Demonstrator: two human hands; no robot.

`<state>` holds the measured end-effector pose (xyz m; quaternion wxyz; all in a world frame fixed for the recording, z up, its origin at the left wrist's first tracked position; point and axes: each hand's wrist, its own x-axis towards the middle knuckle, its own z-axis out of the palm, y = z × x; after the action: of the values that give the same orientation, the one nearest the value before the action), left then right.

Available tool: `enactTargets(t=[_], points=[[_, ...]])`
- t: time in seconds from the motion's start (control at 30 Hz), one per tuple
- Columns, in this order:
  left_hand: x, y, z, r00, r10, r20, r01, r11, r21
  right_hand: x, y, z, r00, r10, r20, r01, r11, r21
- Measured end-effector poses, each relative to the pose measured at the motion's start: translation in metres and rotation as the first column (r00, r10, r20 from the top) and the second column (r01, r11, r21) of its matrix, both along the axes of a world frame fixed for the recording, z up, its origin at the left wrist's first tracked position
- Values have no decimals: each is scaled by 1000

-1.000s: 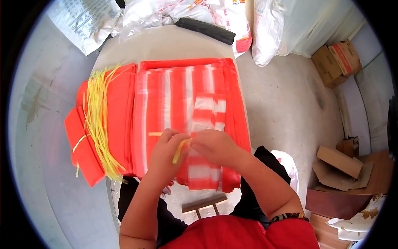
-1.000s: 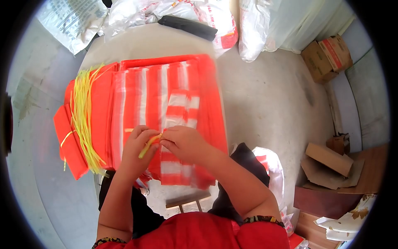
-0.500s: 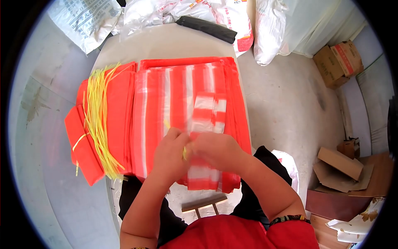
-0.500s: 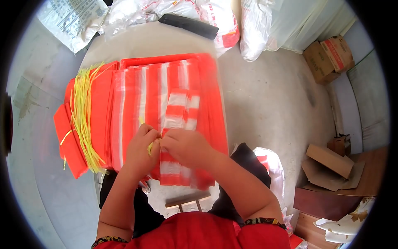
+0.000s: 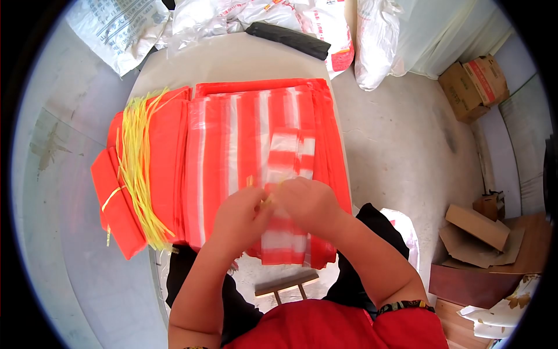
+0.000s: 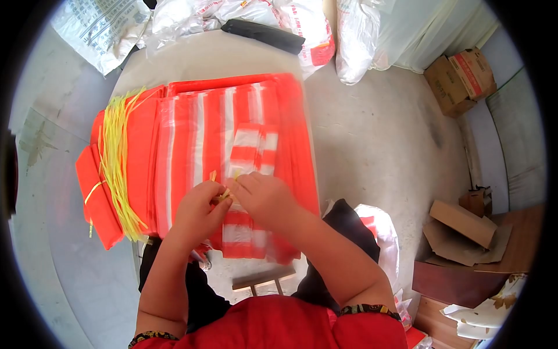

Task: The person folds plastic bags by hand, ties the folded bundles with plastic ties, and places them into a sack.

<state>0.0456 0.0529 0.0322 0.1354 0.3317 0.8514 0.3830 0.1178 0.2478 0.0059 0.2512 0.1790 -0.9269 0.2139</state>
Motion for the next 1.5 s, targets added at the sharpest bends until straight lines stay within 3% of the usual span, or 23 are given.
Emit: enactTargets(t=[0.1,0.23,0.53,0.6,0.7,0.8,0.9,1.23,1.33,1.43,1.5], points=[[-4,-5,-4,994,-54,-98,59,997,55,1,1,11,979,-79,189,95,992,-80],[-5,-4,-3,994,-66,-86,73,995,69,0,2,7,919,-94,384,160,976,-145],[-4,0,-15,991,-22,136,-19,956,293,-1,2,9,983,-11,181,13,1000,-10],[-4,0,-20,977,36,210,-112,924,365,-2,5,12,989,-20,149,39,991,-127],[-16,-5,-12,911,201,360,-258,959,115,-3,14,12,984,-61,166,105,957,-271],[-23,-11,-19,971,184,-152,-196,978,-70,3,27,8,959,-107,261,178,949,-262],[-25,-13,-35,894,151,-421,-243,954,-174,6,37,3,954,-183,239,222,964,-148],[-10,-3,-30,908,72,-414,-180,957,-229,13,53,15,935,-220,280,245,968,-56],[-9,0,-34,900,47,-434,-157,962,-222,15,50,19,919,-206,338,259,958,-122],[-8,2,-35,902,41,-429,-147,966,-215,12,41,17,869,-73,490,310,852,-422],[-7,4,-34,898,45,-438,-147,968,-201,4,31,11,825,91,558,347,697,-628]])
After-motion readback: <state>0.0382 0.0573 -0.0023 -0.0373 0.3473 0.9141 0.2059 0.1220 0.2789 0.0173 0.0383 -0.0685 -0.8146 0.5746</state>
